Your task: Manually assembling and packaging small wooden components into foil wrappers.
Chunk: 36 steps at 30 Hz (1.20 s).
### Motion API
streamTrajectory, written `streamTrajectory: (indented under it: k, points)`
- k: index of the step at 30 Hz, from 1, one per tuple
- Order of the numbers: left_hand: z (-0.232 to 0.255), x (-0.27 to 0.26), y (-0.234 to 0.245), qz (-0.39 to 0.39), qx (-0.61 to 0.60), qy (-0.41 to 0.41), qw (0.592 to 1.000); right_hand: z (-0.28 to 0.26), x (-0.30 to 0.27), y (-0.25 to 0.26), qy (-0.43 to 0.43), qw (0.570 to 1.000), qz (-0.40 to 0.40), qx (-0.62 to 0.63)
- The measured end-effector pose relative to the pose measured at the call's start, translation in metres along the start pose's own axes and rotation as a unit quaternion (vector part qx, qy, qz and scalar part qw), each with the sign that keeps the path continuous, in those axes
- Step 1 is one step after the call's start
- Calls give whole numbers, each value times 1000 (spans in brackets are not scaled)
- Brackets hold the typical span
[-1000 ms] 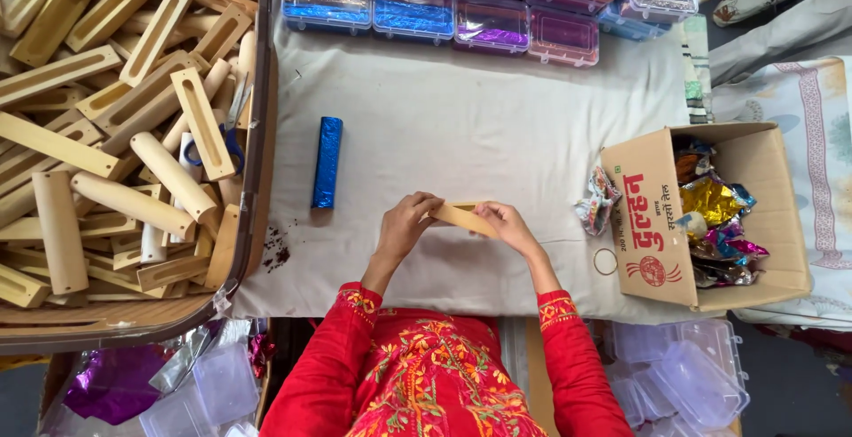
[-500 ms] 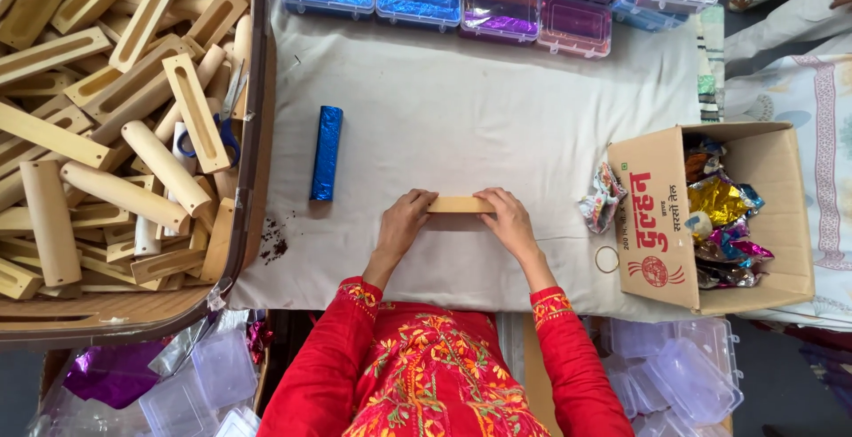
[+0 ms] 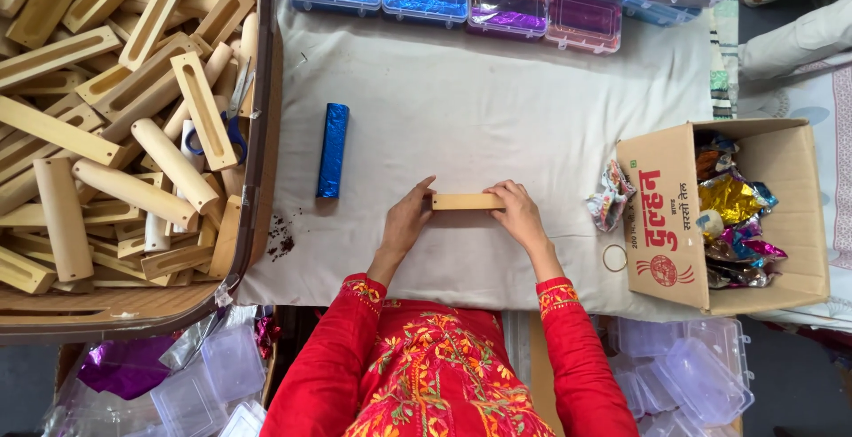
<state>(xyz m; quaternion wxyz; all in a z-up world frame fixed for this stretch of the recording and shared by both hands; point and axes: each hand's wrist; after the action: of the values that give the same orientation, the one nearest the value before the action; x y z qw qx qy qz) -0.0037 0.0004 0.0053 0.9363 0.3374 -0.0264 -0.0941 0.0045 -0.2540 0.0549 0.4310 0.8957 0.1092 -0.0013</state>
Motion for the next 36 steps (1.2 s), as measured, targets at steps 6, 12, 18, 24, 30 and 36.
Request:
streamTrajectory:
  k: [6,12,18,24,30,36]
  points:
    - [-1,-2,-4,17,10,-13,1000,11,-6,-1,-47,998,29,32]
    - [-17,0,-11,-7,-193,88,977,29,-13,6,-125,975,35,179]
    - [-18,7,-1,-49,-213,83,972,32,-20,4,-134,971,37,196]
    - [-30,2,-15,-23,-240,60,969,36,-20,1,-128,970,45,201]
    - [-25,3,-8,-32,-221,77,972,20,-16,6,-97,983,52,145]
    - [-32,3,-14,-22,-253,75,964,41,-14,0,-83,984,62,144]
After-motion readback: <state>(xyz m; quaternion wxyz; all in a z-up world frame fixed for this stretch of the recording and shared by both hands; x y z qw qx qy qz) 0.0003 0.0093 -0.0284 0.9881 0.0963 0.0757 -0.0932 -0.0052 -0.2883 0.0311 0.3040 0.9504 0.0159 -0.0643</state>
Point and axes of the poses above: each hand's wrist, its own x-axis towards the middle knuckle, its own y-axis out of the back of the hand, z = x × y, and after that the axes turned 9 degrees about x, right-handed
